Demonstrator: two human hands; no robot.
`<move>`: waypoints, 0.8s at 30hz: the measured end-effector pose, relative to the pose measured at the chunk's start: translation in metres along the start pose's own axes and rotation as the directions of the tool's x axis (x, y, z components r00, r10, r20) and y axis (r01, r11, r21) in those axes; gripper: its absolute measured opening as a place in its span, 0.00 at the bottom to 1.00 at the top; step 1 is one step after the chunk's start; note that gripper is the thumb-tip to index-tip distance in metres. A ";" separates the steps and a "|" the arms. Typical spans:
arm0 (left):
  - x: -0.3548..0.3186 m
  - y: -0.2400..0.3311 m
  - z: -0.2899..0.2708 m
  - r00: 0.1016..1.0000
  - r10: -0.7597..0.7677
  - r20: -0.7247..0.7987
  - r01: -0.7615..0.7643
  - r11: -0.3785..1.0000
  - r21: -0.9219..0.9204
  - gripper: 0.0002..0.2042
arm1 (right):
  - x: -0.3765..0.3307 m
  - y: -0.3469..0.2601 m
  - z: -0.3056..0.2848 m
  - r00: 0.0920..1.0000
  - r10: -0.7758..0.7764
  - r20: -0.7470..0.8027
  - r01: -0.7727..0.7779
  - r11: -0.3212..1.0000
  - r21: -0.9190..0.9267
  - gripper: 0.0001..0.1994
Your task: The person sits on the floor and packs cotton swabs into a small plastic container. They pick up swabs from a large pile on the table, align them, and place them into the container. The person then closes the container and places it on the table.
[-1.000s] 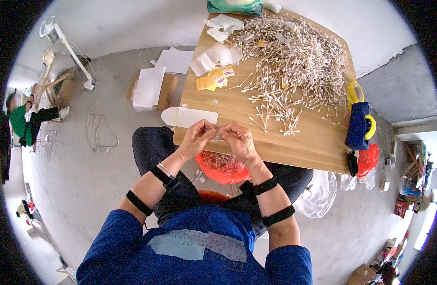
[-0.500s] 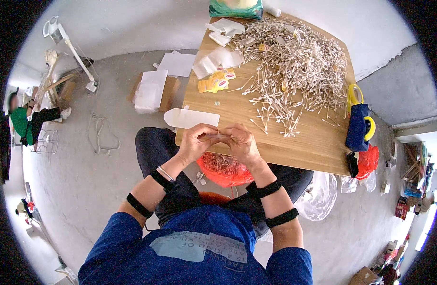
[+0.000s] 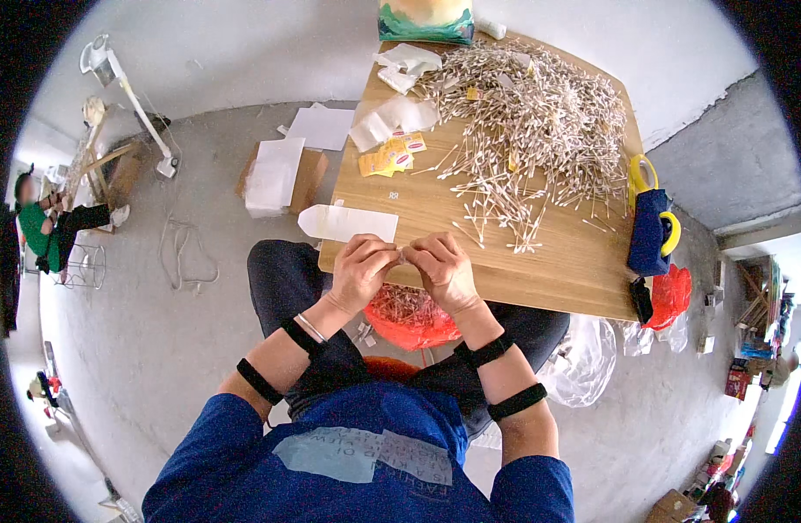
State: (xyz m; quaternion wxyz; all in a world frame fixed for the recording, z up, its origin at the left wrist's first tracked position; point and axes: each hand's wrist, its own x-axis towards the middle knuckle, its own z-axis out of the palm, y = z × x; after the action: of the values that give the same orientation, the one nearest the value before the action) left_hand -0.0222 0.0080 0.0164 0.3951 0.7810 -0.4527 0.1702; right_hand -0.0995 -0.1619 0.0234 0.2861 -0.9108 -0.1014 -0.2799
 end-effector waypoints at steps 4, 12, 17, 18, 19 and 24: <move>0.006 -0.001 -0.004 0.998 0.060 0.015 -0.061 0.996 0.064 0.10 | 0.000 -0.004 -0.002 1.000 0.011 -0.020 -0.013 0.995 -0.100 0.19; 0.004 -0.002 -0.007 0.989 0.144 0.046 -0.150 0.964 0.220 0.12 | -0.003 0.005 0.005 0.984 -0.175 0.027 0.175 0.933 -0.315 0.17; -0.001 -0.004 0.001 0.991 0.129 0.031 -0.132 0.954 0.269 0.12 | -0.001 0.005 0.005 0.985 -0.160 0.058 0.170 0.923 -0.345 0.19; 0.002 -0.004 0.001 0.992 0.121 0.042 -0.128 0.953 0.275 0.11 | 0.000 0.005 0.004 0.986 -0.155 0.057 0.165 0.921 -0.352 0.19; 0.005 -0.003 -0.001 0.992 0.113 0.052 -0.124 0.952 0.281 0.10 | 0.002 0.005 0.004 0.986 -0.161 0.044 0.166 0.921 -0.353 0.18; 0.013 0.001 -0.012 0.990 0.116 0.078 -0.135 0.938 0.320 0.10 | 0.010 0.009 0.002 0.979 -0.191 0.068 0.202 0.899 -0.389 0.17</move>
State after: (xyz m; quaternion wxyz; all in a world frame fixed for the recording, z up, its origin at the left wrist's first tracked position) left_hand -0.0150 0.0091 0.0327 0.2362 0.8096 -0.4786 0.2444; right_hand -0.0871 -0.1683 0.0235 0.0657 -0.9386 -0.1383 -0.3090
